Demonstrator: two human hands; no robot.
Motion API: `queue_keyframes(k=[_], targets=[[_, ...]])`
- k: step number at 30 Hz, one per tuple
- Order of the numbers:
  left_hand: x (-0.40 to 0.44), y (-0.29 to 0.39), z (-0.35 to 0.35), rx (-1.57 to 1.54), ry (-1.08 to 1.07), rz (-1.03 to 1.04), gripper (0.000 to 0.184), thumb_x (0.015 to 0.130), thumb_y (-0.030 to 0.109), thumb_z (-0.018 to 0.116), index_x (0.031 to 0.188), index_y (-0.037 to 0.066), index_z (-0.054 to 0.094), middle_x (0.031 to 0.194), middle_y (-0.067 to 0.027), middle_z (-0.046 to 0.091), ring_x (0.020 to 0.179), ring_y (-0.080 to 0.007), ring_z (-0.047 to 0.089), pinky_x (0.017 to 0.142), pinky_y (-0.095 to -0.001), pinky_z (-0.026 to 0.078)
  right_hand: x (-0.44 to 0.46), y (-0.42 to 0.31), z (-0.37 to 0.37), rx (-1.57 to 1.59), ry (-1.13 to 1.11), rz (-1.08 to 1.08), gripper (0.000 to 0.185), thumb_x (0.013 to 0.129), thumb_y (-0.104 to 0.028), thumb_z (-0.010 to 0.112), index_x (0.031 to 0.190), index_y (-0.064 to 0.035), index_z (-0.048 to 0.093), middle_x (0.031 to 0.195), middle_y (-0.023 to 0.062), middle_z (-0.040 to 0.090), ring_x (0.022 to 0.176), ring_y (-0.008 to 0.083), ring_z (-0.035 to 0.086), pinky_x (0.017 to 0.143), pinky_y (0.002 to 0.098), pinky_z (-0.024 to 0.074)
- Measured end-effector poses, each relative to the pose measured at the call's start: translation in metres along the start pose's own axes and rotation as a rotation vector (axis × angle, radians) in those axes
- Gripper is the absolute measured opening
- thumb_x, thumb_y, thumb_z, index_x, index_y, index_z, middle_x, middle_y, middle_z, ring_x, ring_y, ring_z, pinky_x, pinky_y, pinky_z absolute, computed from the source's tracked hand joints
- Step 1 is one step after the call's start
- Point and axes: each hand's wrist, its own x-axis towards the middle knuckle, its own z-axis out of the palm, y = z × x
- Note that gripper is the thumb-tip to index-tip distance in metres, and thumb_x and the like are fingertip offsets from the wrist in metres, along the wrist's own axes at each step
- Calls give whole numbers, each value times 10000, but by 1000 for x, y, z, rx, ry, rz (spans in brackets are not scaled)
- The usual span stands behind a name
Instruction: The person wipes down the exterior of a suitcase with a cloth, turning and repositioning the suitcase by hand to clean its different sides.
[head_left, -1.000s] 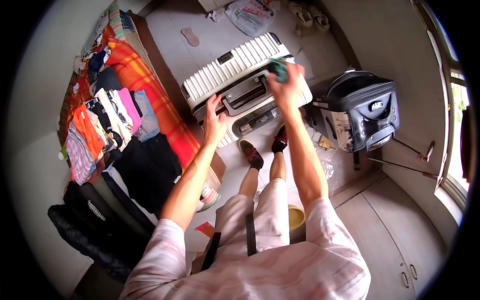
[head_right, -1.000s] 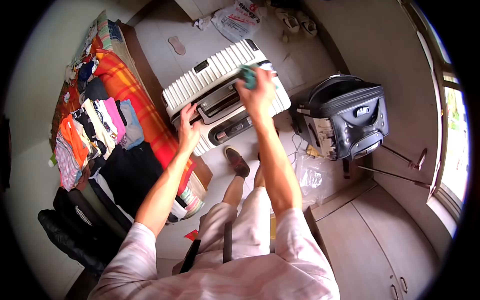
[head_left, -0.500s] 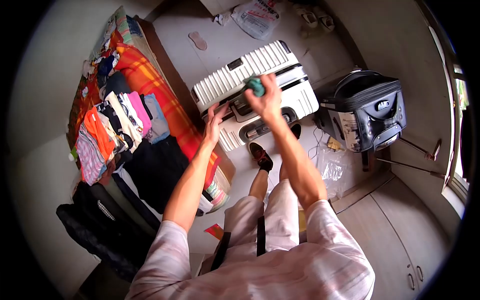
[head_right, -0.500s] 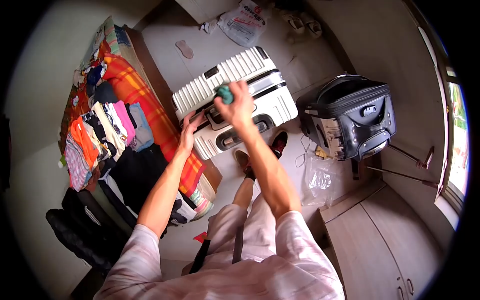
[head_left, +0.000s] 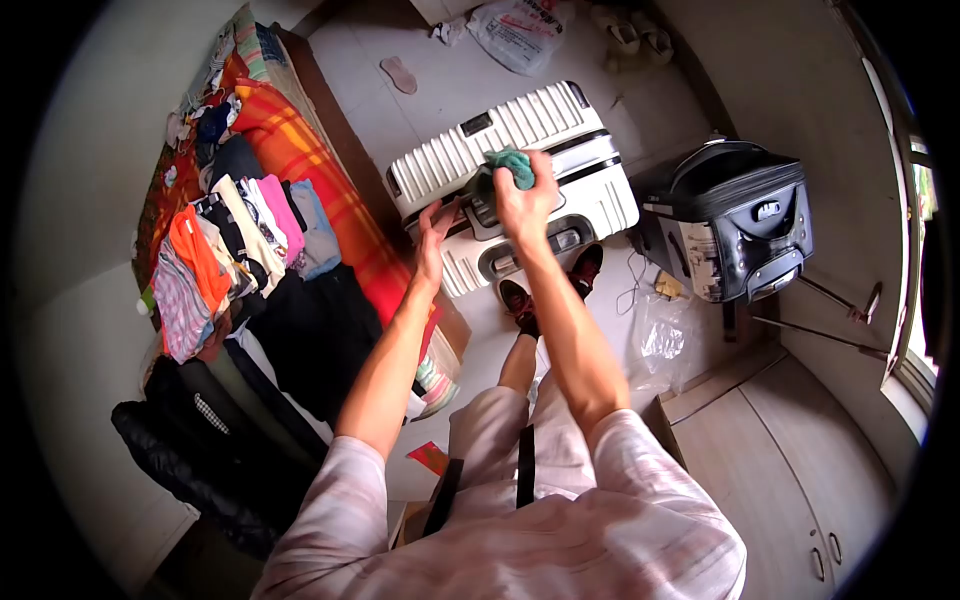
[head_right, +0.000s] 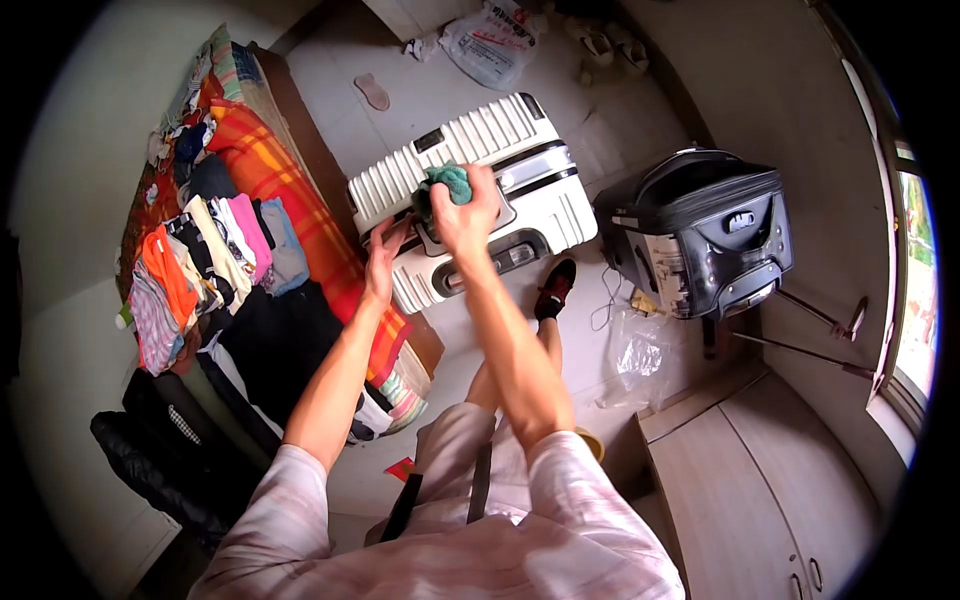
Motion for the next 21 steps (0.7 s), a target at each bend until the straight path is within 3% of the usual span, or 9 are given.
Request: queue_keyframes(k=[1,3,5,9,10,12,13,15,21], targets=[[-1,1,2,15,0,5,641,1016,442,337,1485,12,262,1534,-233,397,1455,-325,340,1222,-434,199,7,-11,-12,-105,-57,-103,216,713,-149,721,890,-43,659,894,168,602,756,379,612,717,438,521],[0,0,3,105,22,9,617,987,340,305,1500,3,244,1493,-146,473,1401,-282,430,1206,-385,216,-1,5,-14,-386,-283,-133,238,718,-161,726,922,-61,655,861,155,591,808,365,615,721,443,521],[-1,10,8,61,-17,34,608,953,272,321,1490,-8,276,1477,-159,478,1389,-281,444,1193,-382,250,-28,25,-3,-349,-345,-283,257,700,-244,750,846,-69,632,854,158,599,794,398,617,712,470,516],[-6,13,9,51,31,27,600,912,171,408,1476,-10,309,1461,-206,478,1373,-290,458,1153,-395,339,-48,32,43,263,-207,368,207,760,-168,658,916,-32,667,832,113,640,788,252,630,702,352,506],[-7,26,17,325,20,19,629,877,133,482,1469,-4,319,1447,-216,483,1356,-309,471,1155,-395,337,-38,11,28,442,-152,569,209,792,-132,625,951,-6,672,829,60,648,806,155,598,712,296,492],[-16,32,21,862,-104,184,761,763,4,640,1466,28,350,1464,-222,431,1372,-333,437,1135,-426,350,-23,4,-18,536,-88,512,193,814,-113,598,955,-3,673,902,34,640,832,130,576,768,278,482],[-15,55,39,1177,-156,387,776,714,79,762,1408,34,417,1431,-211,433,1336,-393,424,1122,-452,357,-24,28,-40,541,9,526,258,816,-135,601,1031,-7,663,978,44,631,892,136,571,828,292,472],[-10,68,59,1187,-179,458,793,655,150,860,1338,46,470,1372,-180,458,1280,-409,430,1084,-470,381,-19,19,-111,649,205,594,362,799,-138,576,1128,12,592,990,94,619,918,182,590,892,321,484],[21,68,59,1349,-257,442,685,652,215,876,1209,57,509,1213,-133,529,1135,-341,530,981,-440,461,-24,67,-191,759,285,470,276,796,-109,504,1028,15,587,938,101,627,805,201,633,756,319,551]])
